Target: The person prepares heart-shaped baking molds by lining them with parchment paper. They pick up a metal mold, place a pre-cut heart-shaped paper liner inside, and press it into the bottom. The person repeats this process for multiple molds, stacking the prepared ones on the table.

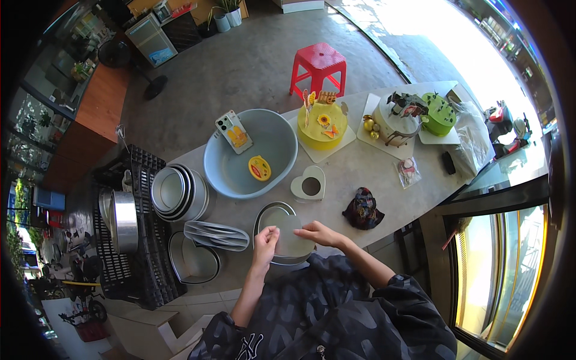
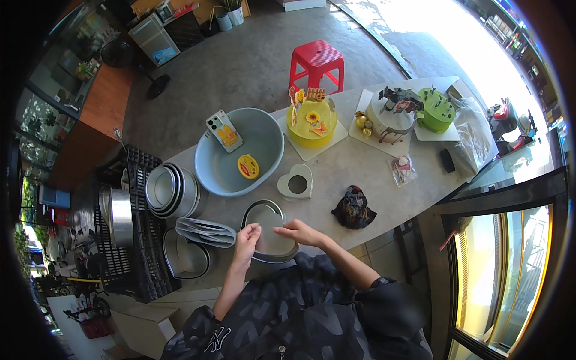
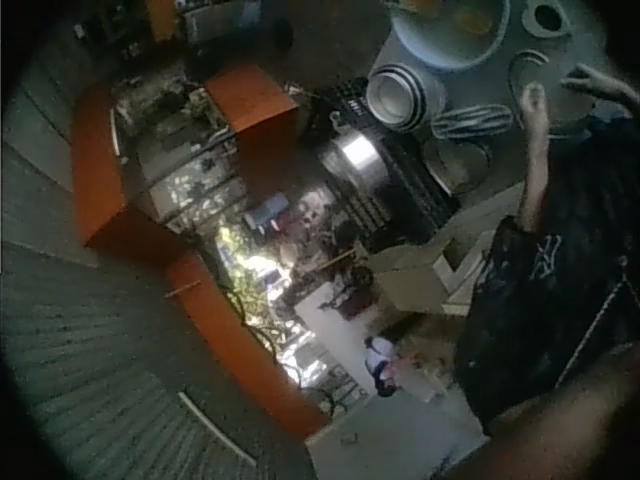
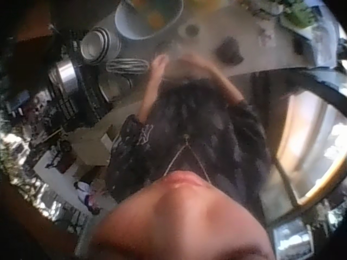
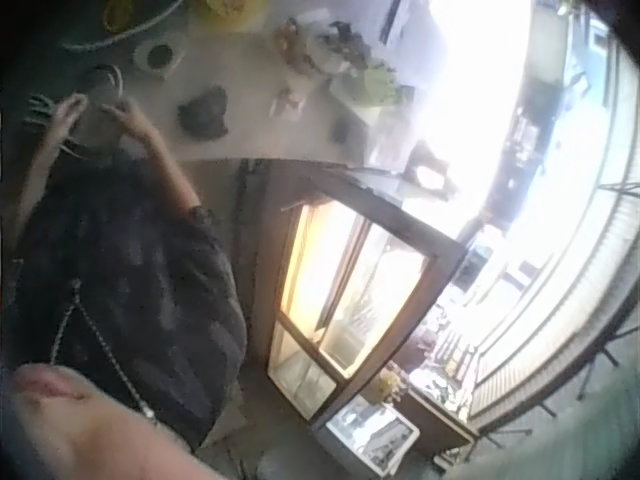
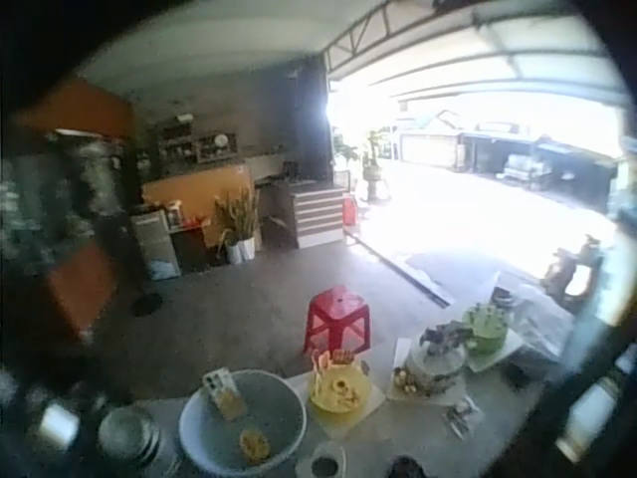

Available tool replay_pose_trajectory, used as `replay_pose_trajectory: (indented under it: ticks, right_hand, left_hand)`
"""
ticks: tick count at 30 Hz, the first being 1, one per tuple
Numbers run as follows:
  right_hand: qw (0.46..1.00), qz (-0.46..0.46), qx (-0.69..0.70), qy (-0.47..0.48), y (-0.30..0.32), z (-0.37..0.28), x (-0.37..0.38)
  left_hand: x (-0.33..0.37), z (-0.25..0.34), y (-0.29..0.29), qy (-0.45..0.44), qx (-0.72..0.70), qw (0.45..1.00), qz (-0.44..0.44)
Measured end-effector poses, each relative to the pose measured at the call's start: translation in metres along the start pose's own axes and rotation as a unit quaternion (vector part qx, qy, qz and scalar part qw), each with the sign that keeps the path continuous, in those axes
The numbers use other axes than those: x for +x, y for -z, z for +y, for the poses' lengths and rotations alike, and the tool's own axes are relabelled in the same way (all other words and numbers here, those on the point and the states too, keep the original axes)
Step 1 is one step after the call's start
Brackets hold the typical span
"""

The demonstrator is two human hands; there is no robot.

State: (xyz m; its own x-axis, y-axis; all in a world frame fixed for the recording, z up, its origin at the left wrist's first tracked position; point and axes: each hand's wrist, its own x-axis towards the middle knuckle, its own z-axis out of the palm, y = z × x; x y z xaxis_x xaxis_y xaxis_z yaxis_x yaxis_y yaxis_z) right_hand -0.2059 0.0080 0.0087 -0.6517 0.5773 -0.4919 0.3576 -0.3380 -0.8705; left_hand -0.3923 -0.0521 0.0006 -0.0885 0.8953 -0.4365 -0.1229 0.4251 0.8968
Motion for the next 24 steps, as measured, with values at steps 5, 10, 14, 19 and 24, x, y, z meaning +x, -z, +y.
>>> replay_pose_trajectory:
  ticks: [5, 10, 14, 19, 24]
  right_hand:
    - [0.978, 0.096, 0.186, 0.013, 0.002, 0.013, -0.003]
    - [0.968, 0.113, 0.224, 0.025, 0.012, 0.018, -0.01]
    - [0.955, 0.146, 0.253, 0.055, 0.024, 0.031, -0.015]
    - [0.942, 0.189, 0.269, 0.064, 0.048, 0.039, -0.027]
    - [0.954, 0.163, 0.246, 0.047, 0.048, 0.033, -0.037]
  left_hand:
    - [0.003, 0.017, -0.004, 0.008, 0.024, 0.996, -0.08]
    - [-0.004, 0.033, -0.011, -0.011, 0.087, 0.989, -0.115]
    - [-0.007, 0.047, -0.007, 0.03, 0.119, 0.977, -0.172]
    - [-0.006, 0.026, 0.015, 0.054, 0.079, 0.981, -0.166]
    - [-0.008, 0.027, 0.002, -0.105, 0.102, 0.983, -0.109]
